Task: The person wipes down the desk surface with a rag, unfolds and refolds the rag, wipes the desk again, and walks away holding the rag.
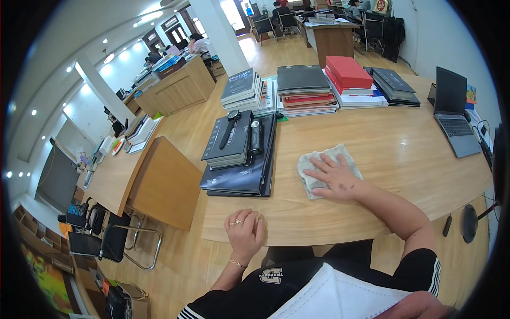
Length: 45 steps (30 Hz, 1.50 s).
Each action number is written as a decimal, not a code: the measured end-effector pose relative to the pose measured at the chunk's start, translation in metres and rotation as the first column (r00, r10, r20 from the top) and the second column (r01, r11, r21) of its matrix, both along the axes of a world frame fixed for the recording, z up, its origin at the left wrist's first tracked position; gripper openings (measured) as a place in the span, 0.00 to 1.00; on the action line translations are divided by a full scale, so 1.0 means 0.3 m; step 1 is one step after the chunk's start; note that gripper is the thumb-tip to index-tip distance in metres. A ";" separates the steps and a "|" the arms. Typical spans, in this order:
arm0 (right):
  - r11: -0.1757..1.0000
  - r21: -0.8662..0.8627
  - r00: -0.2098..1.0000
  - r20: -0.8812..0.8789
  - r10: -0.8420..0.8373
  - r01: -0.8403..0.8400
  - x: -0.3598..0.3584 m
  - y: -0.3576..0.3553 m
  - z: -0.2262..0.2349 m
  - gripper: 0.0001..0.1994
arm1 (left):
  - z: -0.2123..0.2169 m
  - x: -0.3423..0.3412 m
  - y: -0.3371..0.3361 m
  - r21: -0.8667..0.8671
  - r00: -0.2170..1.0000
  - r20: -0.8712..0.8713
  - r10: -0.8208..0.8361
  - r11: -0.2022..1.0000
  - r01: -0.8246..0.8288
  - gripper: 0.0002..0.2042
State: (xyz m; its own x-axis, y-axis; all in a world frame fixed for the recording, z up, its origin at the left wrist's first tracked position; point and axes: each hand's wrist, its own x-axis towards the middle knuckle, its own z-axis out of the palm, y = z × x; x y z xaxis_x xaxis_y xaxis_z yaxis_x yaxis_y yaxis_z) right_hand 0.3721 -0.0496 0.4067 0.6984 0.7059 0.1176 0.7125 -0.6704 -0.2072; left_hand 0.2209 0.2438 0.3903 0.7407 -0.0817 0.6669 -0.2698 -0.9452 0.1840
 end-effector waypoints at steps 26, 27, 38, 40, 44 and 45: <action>0.430 -0.139 0.429 -0.038 -0.903 0.892 0.487 -0.413 0.008 0.47 | 0.014 0.018 0.007 -0.022 1.000 -0.029 -0.006 1.000 0.005 0.08; 0.460 -0.131 0.460 -0.032 -0.887 0.878 0.485 -0.345 0.012 0.47 | 0.002 0.025 0.010 -0.022 1.000 -0.025 -0.011 1.000 0.011 0.08; 0.756 -0.058 0.756 -0.029 -0.654 0.652 0.487 0.107 0.011 0.48 | -0.005 0.022 0.007 -0.039 1.000 0.016 -0.006 0.999 0.006 0.08; 0.781 -0.048 0.781 -0.025 -0.624 0.623 0.494 0.160 0.001 0.46 | -0.003 0.020 0.005 -0.033 1.000 0.013 0.004 0.999 -0.003 0.08; 0.848 -0.013 0.848 -0.018 -0.530 0.530 0.496 0.217 -0.021 0.43 | 0.003 0.019 -0.004 -0.031 0.999 0.012 0.040 0.999 -0.040 0.09; 0.871 0.004 0.870 -0.020 -0.492 0.492 0.492 0.226 -0.024 0.41 | 0.006 0.015 -0.004 -0.033 0.999 0.013 0.052 0.998 -0.052 0.09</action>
